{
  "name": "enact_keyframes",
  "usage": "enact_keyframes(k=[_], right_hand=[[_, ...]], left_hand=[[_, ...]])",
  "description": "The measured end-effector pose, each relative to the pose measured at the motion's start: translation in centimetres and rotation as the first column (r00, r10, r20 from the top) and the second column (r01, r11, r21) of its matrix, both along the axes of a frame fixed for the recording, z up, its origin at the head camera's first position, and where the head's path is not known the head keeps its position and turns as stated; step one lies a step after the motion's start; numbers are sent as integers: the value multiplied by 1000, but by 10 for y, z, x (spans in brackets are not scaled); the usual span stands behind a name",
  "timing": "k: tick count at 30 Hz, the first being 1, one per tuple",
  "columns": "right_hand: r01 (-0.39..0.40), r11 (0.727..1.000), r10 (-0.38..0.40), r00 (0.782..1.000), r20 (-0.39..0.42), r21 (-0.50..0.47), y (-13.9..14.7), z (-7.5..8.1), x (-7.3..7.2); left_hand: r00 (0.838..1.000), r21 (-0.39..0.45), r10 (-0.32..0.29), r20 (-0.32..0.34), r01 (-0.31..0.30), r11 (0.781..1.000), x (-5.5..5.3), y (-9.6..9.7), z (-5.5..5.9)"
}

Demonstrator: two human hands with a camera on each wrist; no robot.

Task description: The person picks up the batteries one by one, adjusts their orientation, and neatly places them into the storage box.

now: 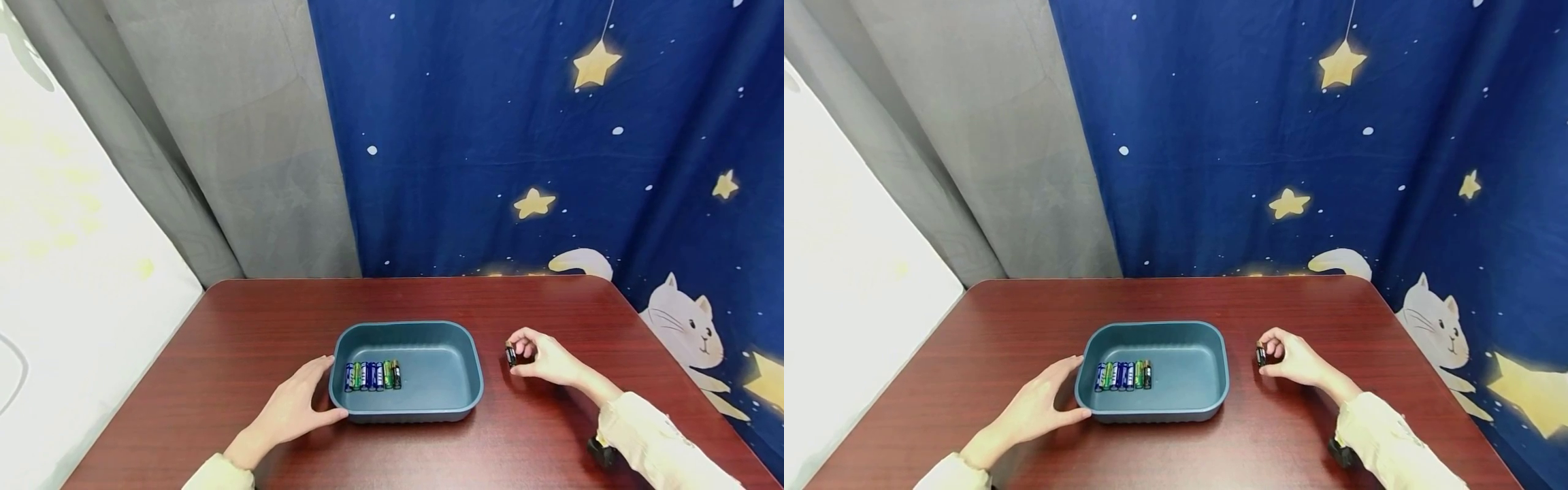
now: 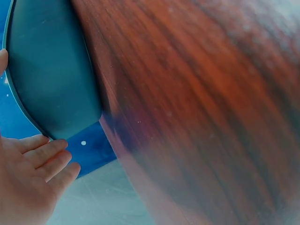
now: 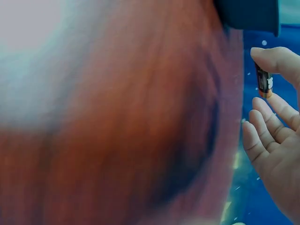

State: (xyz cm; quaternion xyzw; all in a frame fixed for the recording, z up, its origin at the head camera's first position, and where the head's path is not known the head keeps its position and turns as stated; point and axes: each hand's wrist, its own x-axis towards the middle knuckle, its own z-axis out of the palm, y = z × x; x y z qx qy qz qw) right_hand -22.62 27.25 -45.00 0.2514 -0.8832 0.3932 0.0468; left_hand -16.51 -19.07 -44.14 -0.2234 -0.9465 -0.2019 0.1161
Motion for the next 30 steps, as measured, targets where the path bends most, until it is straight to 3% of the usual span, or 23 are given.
enact_keyframes(k=[4, 9, 14, 19, 24, 30], right_hand=[[11, 1000, -11, 1000, -11, -11, -7, 14, -4], [20, 1000, -20, 1000, -17, 14, -16, 29, -5], [9, 1000, -9, 1000, -11, -3, -30, 39, -6], [-25, 999, 25, 1000, 1, -24, -50, 46, -8], [-98, 993, 97, 995, -8, -66, -75, 47, -13], [-172, 982, 174, 985, 16, -72, -105, 38, -16]], left_hand=[[1000, 2, -5, -15, 5, 1000, -1, 1, 0], [1000, 6, 4, 23, -4, 1000, -1, 1, 2], [999, 6, 15, 49, -15, 1000, 0, 1, 2], [999, 0, 7, 32, -7, 1000, -1, 0, 1], [1000, -2, 2, 4, -2, 1000, -2, -1, 1], [1000, -5, -1, 5, 1, 1000, -1, 0, 1]])
